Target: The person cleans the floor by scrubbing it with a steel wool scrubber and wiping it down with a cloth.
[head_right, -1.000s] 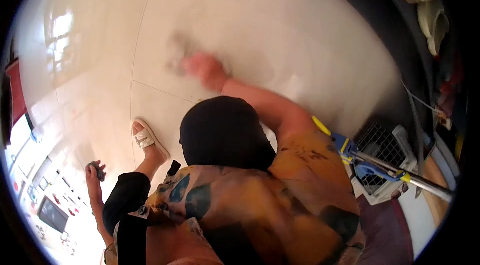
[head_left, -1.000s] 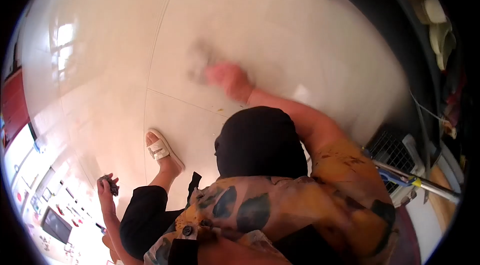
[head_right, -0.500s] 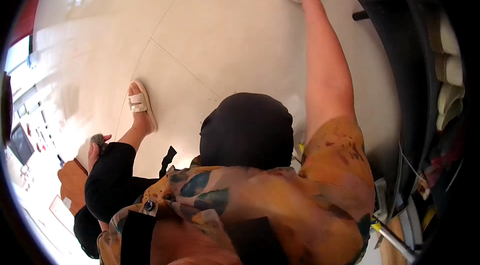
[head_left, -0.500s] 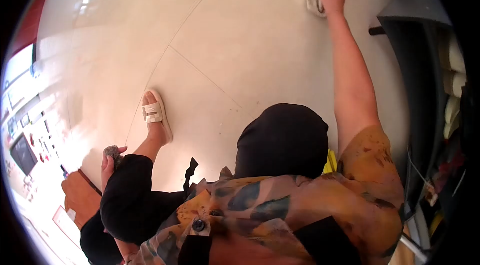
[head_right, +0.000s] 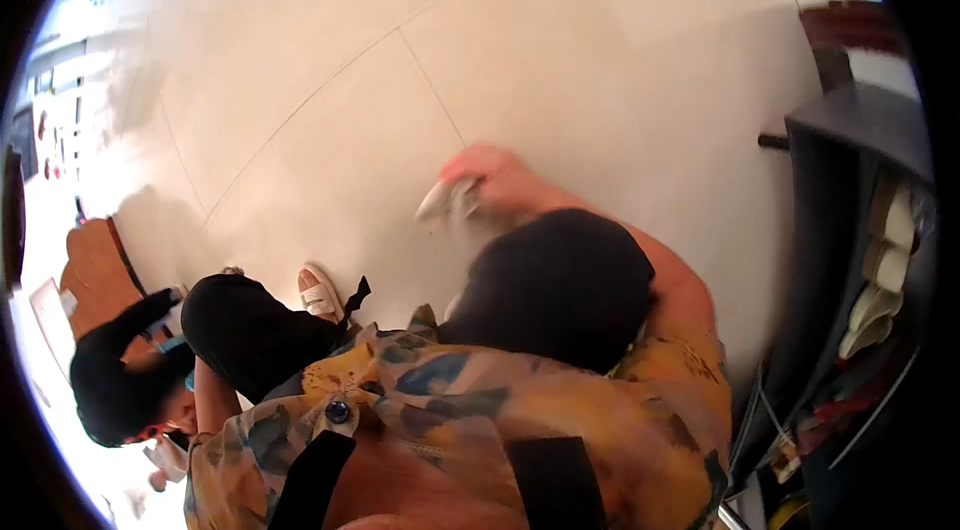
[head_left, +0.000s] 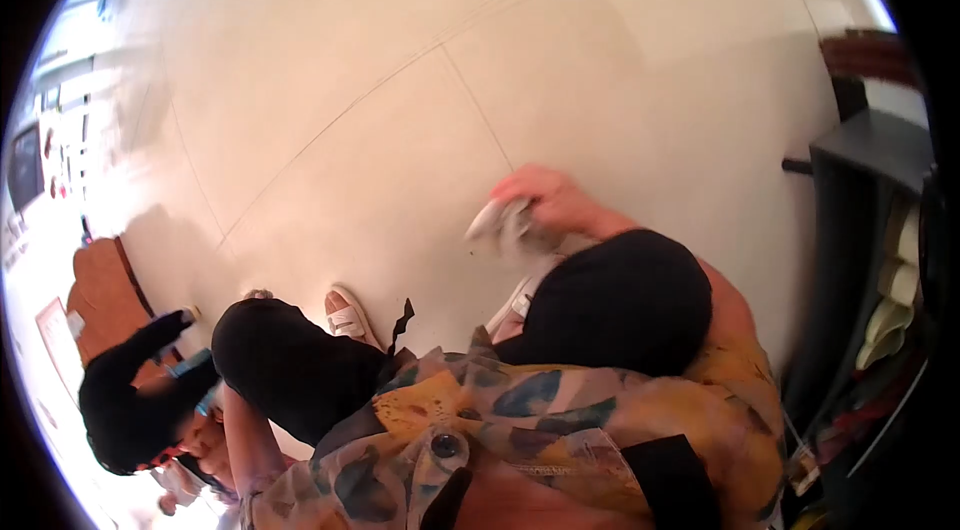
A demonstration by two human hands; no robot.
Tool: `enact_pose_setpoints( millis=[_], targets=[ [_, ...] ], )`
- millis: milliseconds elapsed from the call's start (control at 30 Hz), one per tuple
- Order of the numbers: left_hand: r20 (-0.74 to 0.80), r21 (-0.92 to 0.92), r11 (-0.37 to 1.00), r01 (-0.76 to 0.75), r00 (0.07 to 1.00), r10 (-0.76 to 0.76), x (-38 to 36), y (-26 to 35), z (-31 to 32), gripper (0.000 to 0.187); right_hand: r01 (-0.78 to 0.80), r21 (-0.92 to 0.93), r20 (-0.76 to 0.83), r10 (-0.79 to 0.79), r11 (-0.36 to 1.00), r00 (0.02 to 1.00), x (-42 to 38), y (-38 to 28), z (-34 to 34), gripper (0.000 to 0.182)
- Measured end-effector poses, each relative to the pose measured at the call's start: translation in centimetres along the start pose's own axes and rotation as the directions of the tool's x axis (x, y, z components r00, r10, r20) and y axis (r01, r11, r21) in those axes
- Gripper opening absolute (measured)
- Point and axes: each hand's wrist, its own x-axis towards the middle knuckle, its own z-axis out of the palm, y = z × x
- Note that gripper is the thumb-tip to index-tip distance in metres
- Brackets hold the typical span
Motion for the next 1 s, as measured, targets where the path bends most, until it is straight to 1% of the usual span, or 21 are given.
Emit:
enact_pose_setpoints(
  millis=[33,67,100,133,200,267,300,333,367,433,533,600,633,667,700,767,867,900,933,967,1000],
  targets=[
    [-0.008,0.004,1.0,0.012,1.0,-0.012,0.9,-2.0,-0.5,0.04,-0.218,0.115,-0.157,0.235,0.969,0.959,0.4,-1.9,-2.5,0.046],
    [-0.015,0.01,1.0,0.024,1.0,-0.024,1.4,-3.7,-0.9,0.04,-0.145,0.117,-0.31,0.175,0.983,0.935,0.8,-1.4,-5.8,0.051],
    [0.01,-0.028,0.999,0.039,0.999,-0.039,2.0,-5.2,-1.6,0.04,-0.174,-0.286,-0.443,0.031,0.942,0.896,2.4,-4.6,-9.4,0.054],
    [0.047,-0.082,0.995,0.056,0.998,-0.052,2.5,-6.6,-2.4,0.04,-0.263,-0.46,-0.529,-0.024,0.848,0.848,3.5,-4.7,-12.7,0.057],
    [0.134,-0.256,0.962,0.097,0.989,-0.064,2.8,-7.9,-3.2,0.032,-0.523,-0.317,-0.754,0.124,0.791,0.645,5.4,-3.3,-18.5,0.059],
    [0.12,-0.338,0.936,0.098,0.991,-0.06,2.2,-7.5,-3.4,0.026,-0.499,0.088,-0.881,0.301,0.862,0.364,7.7,1.5,-23.9,0.056],
    [0.102,-0.357,0.925,0.131,0.99,-0.1,1.7,-7.8,-3.7,0.027,-0.493,0.15,-0.911,0.313,0.857,0.269,9.0,4.0,-24.9,0.054],
    [0.085,-0.367,0.925,0.097,0.994,-0.07,1.1,-7.8,-3.7,0.028,-0.555,0.06,-0.941,0.233,0.829,0.246,10.9,6.2,-24.1,0.051],
    [0.071,-0.369,0.927,0.069,0.996,-0.046,0.3,-7.5,-4.0,0.029,-0.674,-0.214,-0.94,0.038,0.707,0.339,13.2,8.4,-22.5,0.049],
    [0.031,-0.371,0.928,0.019,0.999,-0.009,-0.6,-8.6,-5.4,0.031,-0.636,-0.595,-0.794,-0.234,0.492,0.562,19.2,10.4,-15.0,0.044],
    [0.005,-0.426,0.904,-0.031,0.999,0.036,-0.7,-8.8,-6.7,0.031,-0.318,-0.714,-0.553,-0.224,0.623,0.802,28.3,6.3,3.5,0.029],
    [-0.018,-0.442,0.895,-0.066,0.998,0.065,-0.4,-8.3,-6.7,0.031,-0.084,-0.657,-0.396,-0.248,0.749,0.884,29.5,6.6,15.2,0.024],
    [-0.025,-0.445,0.892,-0.08,0.997,0.077,0.1,-8.2,-6.8,0.03,0.108,-0.621,-0.288,-0.355,0.776,0.889,28.6,7.3,20.3,0.027],
    [-0.028,-0.446,0.89,-0.091,0.996,0.088,0.9,-8.1,-7.0,0.029,0.129,-0.619,-0.161,-0.285,0.775,0.945,26.8,6.6,24.7,0.03],
    [-0.05,-0.441,0.892,-0.097,0.995,0.083,2.0,-7.9,-6.9,0.026,0.132,-0.442,-0.156,-0.221,0.887,0.963,24.6,5.9,28.4,0.033],
    [-0.095,-0.438,0.892,-0.113,0.992,0.079,4.7,-8.7,-7.7,0.024,0.04,-0.219,0.294,0.027,0.975,0.955,21.9,5.0,30.8,0.035],
    [-0.27,-0.388,0.896,-0.216,0.956,0.114,11.8,-11.2,-9.6,0.028,-0.067,-0.07,0.125,0.075,0.995,0.989,23.0,3.9,26.3,0.035],
    [-0.391,-0.25,0.939,-0.238,0.911,0.127,15.0,-12.2,-10.1,0.031,-0.185,-0.097,-0.107,0.174,0.978,0.979,24.4,2.7,22.7,0.035],
    [-0.501,-0.105,0.965,-0.239,0.851,0.156,17.9,-12.8,-10.9,0.035,-0.169,-0.299,-0.244,0.096,0.939,0.965,25.9,2.0,18.0,0.041],
    [-0.527,-0.095,0.96,-0.263,0.831,0.176,19.4,-11.3,-11.2,0.038,-0.238,-0.165,-0.432,0.147,0.957,0.89,27.3,1.0,14.0,0.044],
    [-0.548,-0.084,0.955,-0.285,0.813,0.195,20.7,-9.7,-11.3,0.042,-0.309,-0.282,-0.576,0.098,0.908,0.812,28.1,-0.5,10.3,0.047]
  ],
)
